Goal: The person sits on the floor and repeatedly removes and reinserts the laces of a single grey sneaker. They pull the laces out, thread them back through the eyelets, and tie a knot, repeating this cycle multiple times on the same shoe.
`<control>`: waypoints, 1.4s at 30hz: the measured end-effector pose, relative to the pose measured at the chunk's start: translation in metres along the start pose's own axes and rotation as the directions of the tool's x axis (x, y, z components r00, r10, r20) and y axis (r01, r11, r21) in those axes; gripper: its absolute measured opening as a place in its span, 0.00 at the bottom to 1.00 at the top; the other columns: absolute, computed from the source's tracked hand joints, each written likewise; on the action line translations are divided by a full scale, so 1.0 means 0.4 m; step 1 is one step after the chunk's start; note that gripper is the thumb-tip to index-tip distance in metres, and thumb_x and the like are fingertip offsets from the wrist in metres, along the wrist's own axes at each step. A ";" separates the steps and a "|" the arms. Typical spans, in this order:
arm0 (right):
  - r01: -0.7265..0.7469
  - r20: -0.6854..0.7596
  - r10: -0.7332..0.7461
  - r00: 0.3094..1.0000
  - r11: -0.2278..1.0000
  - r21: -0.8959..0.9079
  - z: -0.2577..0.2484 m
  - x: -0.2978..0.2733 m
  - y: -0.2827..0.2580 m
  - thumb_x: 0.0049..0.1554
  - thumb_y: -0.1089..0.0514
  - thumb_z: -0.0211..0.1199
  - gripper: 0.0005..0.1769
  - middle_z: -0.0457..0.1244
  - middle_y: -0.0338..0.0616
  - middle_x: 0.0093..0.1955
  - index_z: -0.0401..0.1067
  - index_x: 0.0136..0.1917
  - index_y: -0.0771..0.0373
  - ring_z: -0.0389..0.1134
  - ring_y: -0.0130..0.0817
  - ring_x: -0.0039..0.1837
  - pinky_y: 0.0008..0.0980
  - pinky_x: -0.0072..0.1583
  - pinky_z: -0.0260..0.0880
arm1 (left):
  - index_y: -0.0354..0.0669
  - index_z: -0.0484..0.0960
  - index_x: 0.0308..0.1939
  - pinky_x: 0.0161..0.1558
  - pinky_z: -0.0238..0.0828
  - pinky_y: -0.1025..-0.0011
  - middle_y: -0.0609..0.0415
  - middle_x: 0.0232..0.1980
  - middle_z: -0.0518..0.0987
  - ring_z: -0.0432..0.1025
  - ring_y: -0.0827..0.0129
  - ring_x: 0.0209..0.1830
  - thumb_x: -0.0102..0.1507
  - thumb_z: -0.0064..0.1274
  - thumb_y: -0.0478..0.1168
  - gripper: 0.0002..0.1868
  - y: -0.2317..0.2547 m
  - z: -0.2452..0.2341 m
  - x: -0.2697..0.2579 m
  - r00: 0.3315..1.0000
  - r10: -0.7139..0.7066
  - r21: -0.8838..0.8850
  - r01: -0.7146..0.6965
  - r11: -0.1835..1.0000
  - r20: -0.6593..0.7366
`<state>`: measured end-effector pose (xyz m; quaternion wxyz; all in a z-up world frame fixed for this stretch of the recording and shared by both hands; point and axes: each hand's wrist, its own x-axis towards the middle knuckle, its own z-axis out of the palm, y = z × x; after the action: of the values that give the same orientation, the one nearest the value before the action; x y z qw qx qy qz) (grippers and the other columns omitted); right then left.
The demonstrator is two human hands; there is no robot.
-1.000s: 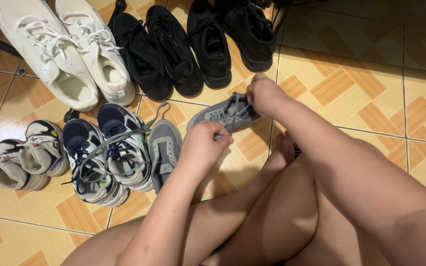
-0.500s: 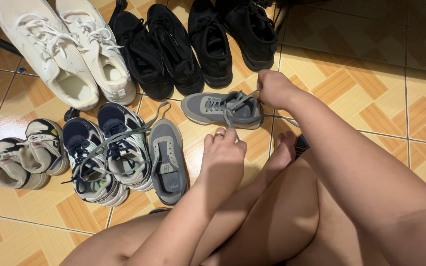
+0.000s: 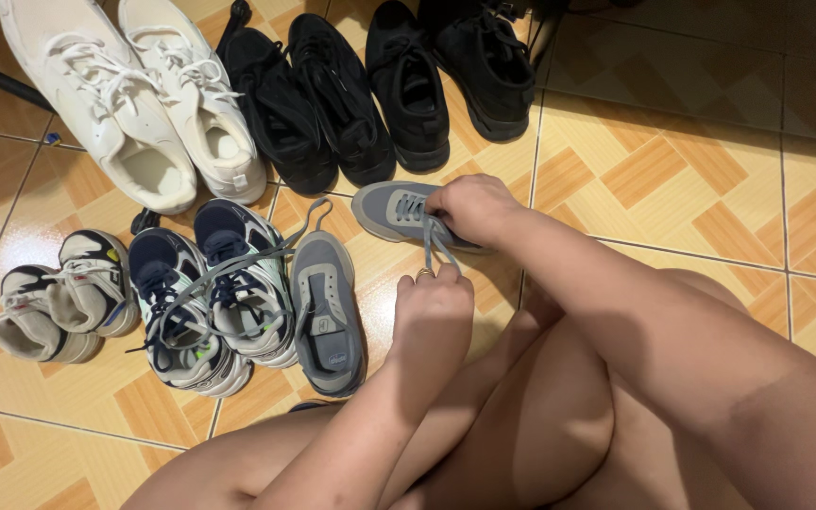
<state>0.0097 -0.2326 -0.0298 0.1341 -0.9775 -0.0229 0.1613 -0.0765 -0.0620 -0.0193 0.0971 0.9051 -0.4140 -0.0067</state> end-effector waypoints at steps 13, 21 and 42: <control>0.030 -0.216 -0.054 0.975 0.993 -0.112 -0.007 0.000 0.024 0.53 0.60 0.57 0.18 0.71 0.43 0.51 0.82 0.53 0.49 0.70 0.46 0.58 0.44 0.58 0.69 | 0.37 0.83 0.42 0.47 0.73 0.62 0.44 0.56 0.72 0.74 0.55 0.48 0.56 0.55 0.35 0.11 -0.033 0.036 0.050 0.969 -0.175 -0.029 0.183 0.983 0.174; -0.062 -0.158 0.057 0.986 0.998 -0.024 -0.136 -0.085 0.050 0.51 0.59 0.62 0.12 0.71 0.49 0.45 0.82 0.48 0.54 0.71 0.49 0.51 0.45 0.56 0.70 | 0.36 0.81 0.43 0.48 0.72 0.59 0.43 0.53 0.71 0.74 0.53 0.46 0.57 0.53 0.32 0.11 -0.032 0.063 0.064 0.979 -0.204 -0.108 0.202 0.973 -0.002; 0.346 -0.612 0.164 0.773 0.700 0.624 -0.277 -0.178 0.120 0.62 0.68 0.62 0.07 0.70 0.37 0.42 0.79 0.53 0.66 0.68 0.19 0.42 0.20 0.45 0.69 | 0.42 0.76 0.48 0.57 0.62 0.52 0.44 0.54 0.75 0.71 0.49 0.56 0.61 0.45 0.31 0.12 -0.046 0.174 0.071 0.949 -0.315 -0.302 0.296 0.906 -0.015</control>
<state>-0.0221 -0.3135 0.0802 0.5064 -0.8416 0.0349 -0.1845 -0.0505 -0.0837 -0.0888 0.2422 0.9337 -0.2580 -0.0551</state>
